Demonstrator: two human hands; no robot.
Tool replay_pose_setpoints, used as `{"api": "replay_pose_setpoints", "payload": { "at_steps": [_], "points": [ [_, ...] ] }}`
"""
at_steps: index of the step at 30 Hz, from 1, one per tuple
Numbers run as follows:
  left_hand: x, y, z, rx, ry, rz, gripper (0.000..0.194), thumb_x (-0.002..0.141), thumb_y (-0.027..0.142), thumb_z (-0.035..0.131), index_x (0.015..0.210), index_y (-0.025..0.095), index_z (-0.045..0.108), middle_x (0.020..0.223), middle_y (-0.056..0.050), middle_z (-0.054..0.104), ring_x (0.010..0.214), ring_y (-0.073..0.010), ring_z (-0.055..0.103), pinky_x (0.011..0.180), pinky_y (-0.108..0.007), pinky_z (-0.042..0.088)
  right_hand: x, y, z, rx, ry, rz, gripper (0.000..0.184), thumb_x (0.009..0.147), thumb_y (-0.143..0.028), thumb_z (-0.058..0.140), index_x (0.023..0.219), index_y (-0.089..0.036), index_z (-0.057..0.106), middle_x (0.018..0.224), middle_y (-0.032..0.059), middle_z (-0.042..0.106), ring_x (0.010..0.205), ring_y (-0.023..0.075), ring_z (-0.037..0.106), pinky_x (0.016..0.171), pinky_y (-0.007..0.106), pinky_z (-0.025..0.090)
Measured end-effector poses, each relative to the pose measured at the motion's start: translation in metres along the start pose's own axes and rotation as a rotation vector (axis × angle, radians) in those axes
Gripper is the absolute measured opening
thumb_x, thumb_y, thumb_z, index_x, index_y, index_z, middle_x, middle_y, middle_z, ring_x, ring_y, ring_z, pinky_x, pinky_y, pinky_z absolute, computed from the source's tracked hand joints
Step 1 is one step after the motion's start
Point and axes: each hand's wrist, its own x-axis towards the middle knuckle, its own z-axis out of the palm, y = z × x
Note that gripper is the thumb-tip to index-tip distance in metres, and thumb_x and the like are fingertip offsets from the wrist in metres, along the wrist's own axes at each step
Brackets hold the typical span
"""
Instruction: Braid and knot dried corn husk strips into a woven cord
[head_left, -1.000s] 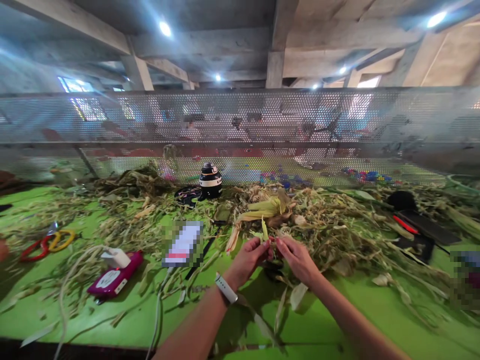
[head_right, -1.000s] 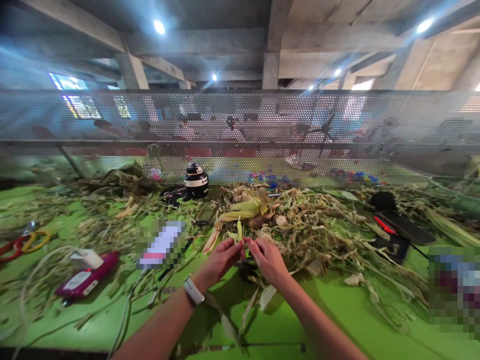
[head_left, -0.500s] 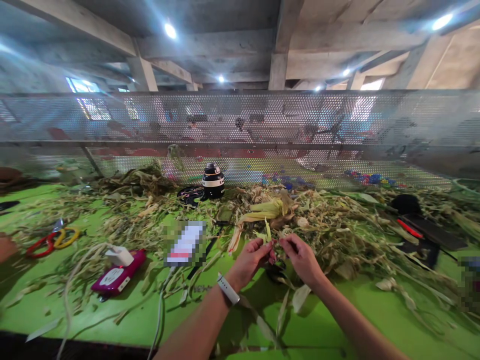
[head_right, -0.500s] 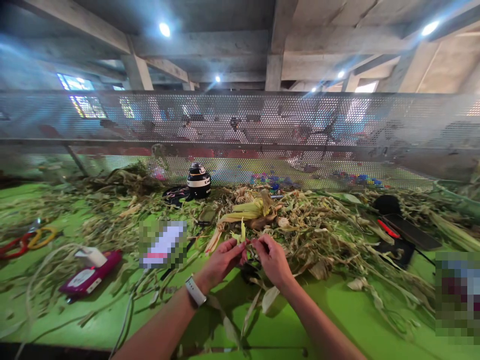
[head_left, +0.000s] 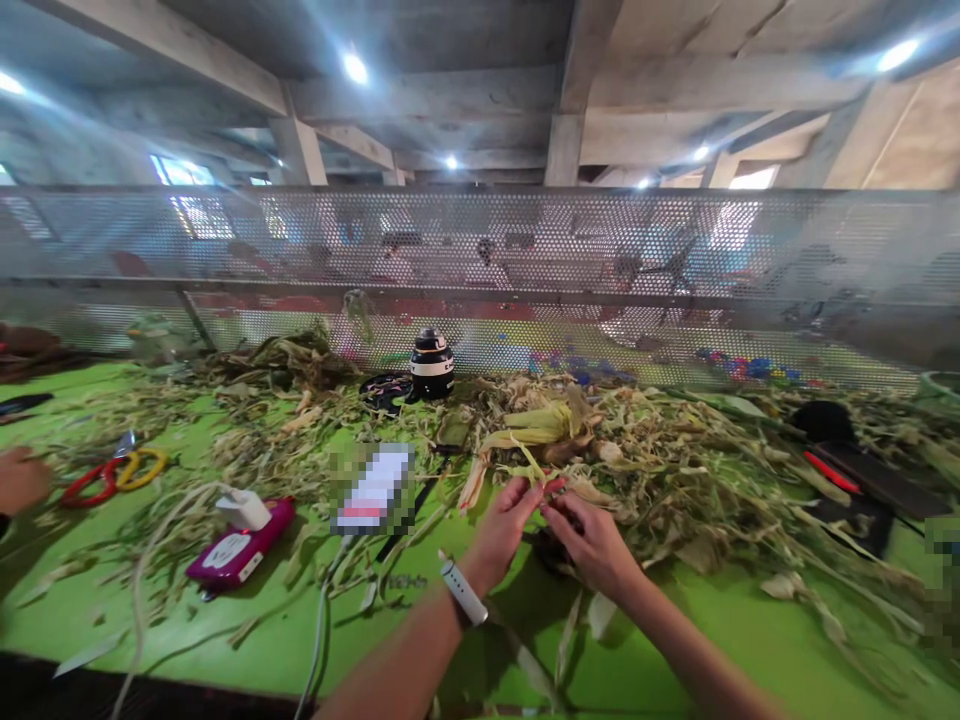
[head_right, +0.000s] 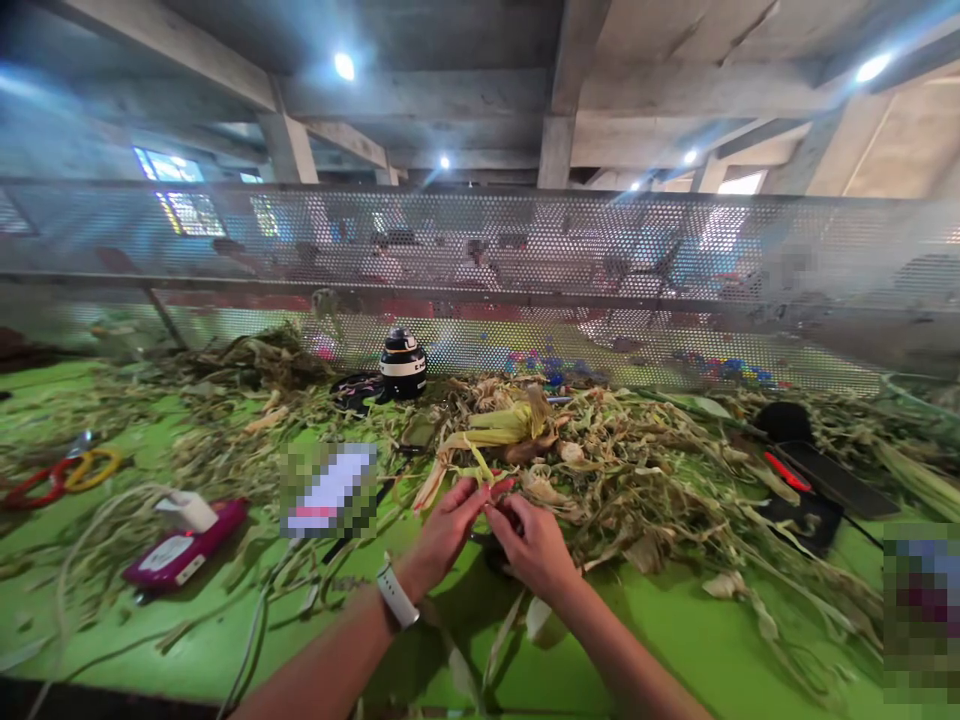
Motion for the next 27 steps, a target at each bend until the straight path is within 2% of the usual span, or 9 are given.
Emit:
{"api": "replay_pose_setpoints", "payload": {
  "at_steps": [3,7,10,14,17,22,27],
  "points": [
    [-0.003,0.002,0.005,-0.041,-0.004,-0.017,0.027,0.069,0.04,0.071,0.084,0.018,0.065,0.092,-0.006,0.071,0.095,-0.0208,0.06,0.09,-0.032,0.041,0.001,0.006,0.009,0.187,-0.055,0.058,0.035,0.084,-0.053,0.047,0.072,-0.02,0.051,0.061,-0.0004,0.05,0.053,0.0127,0.044,0.049,0.025,0.036],
    [-0.002,0.001,0.006,-0.055,0.0,-0.01,0.028,0.064,0.04,0.076,0.074,0.015,0.065,0.08,-0.005,0.07,0.083,-0.0171,0.061,0.082,-0.027,0.043,0.002,0.01,0.013,0.365,-0.075,0.177,0.041,0.079,-0.061,0.048,0.071,-0.021,0.049,0.056,-0.0027,0.049,0.042,0.0101,0.04,0.041,0.024,0.032],
    [-0.001,0.0,0.004,-0.038,0.013,-0.02,0.029,0.061,0.039,0.079,0.07,0.014,0.066,0.076,-0.005,0.069,0.078,-0.0165,0.061,0.079,-0.027,0.044,0.002,0.007,0.011,0.373,-0.079,0.191,0.041,0.076,-0.061,0.051,0.067,-0.021,0.048,0.052,-0.004,0.047,0.04,0.0092,0.039,0.04,0.023,0.032],
    [0.002,0.002,0.001,-0.061,0.016,-0.047,0.031,0.06,0.038,0.08,0.076,0.013,0.07,0.079,-0.007,0.071,0.081,-0.018,0.062,0.08,-0.029,0.044,0.001,0.0,0.004,0.353,-0.125,0.202,0.04,0.077,-0.059,0.051,0.064,-0.021,0.048,0.05,-0.0033,0.05,0.04,0.0094,0.042,0.042,0.023,0.033],
    [0.004,0.006,-0.001,-0.119,0.065,-0.074,0.037,0.055,0.038,0.082,0.078,0.012,0.071,0.078,-0.009,0.072,0.082,-0.019,0.063,0.08,-0.029,0.044,0.0,-0.002,0.0,0.368,-0.148,0.208,0.04,0.076,-0.059,0.051,0.066,-0.021,0.048,0.048,-0.0033,0.051,0.04,0.0096,0.041,0.043,0.023,0.033],
    [0.006,0.014,-0.003,-0.215,0.112,-0.032,0.036,0.053,0.034,0.084,0.079,0.014,0.07,0.082,-0.007,0.072,0.087,-0.0196,0.065,0.082,-0.029,0.045,-0.004,0.0,-0.002,0.375,-0.188,0.195,0.039,0.078,-0.058,0.05,0.068,-0.02,0.049,0.049,-0.0034,0.05,0.042,0.0105,0.043,0.045,0.024,0.035],
    [0.004,0.017,-0.005,-0.208,0.151,-0.059,0.032,0.055,0.034,0.082,0.075,0.015,0.065,0.076,-0.003,0.069,0.077,-0.0154,0.063,0.068,-0.025,0.047,-0.005,0.002,-0.002,0.35,-0.198,0.187,0.042,0.078,-0.06,0.05,0.066,-0.02,0.051,0.049,-0.0029,0.05,0.043,0.0112,0.044,0.045,0.024,0.035]
  ]
}}
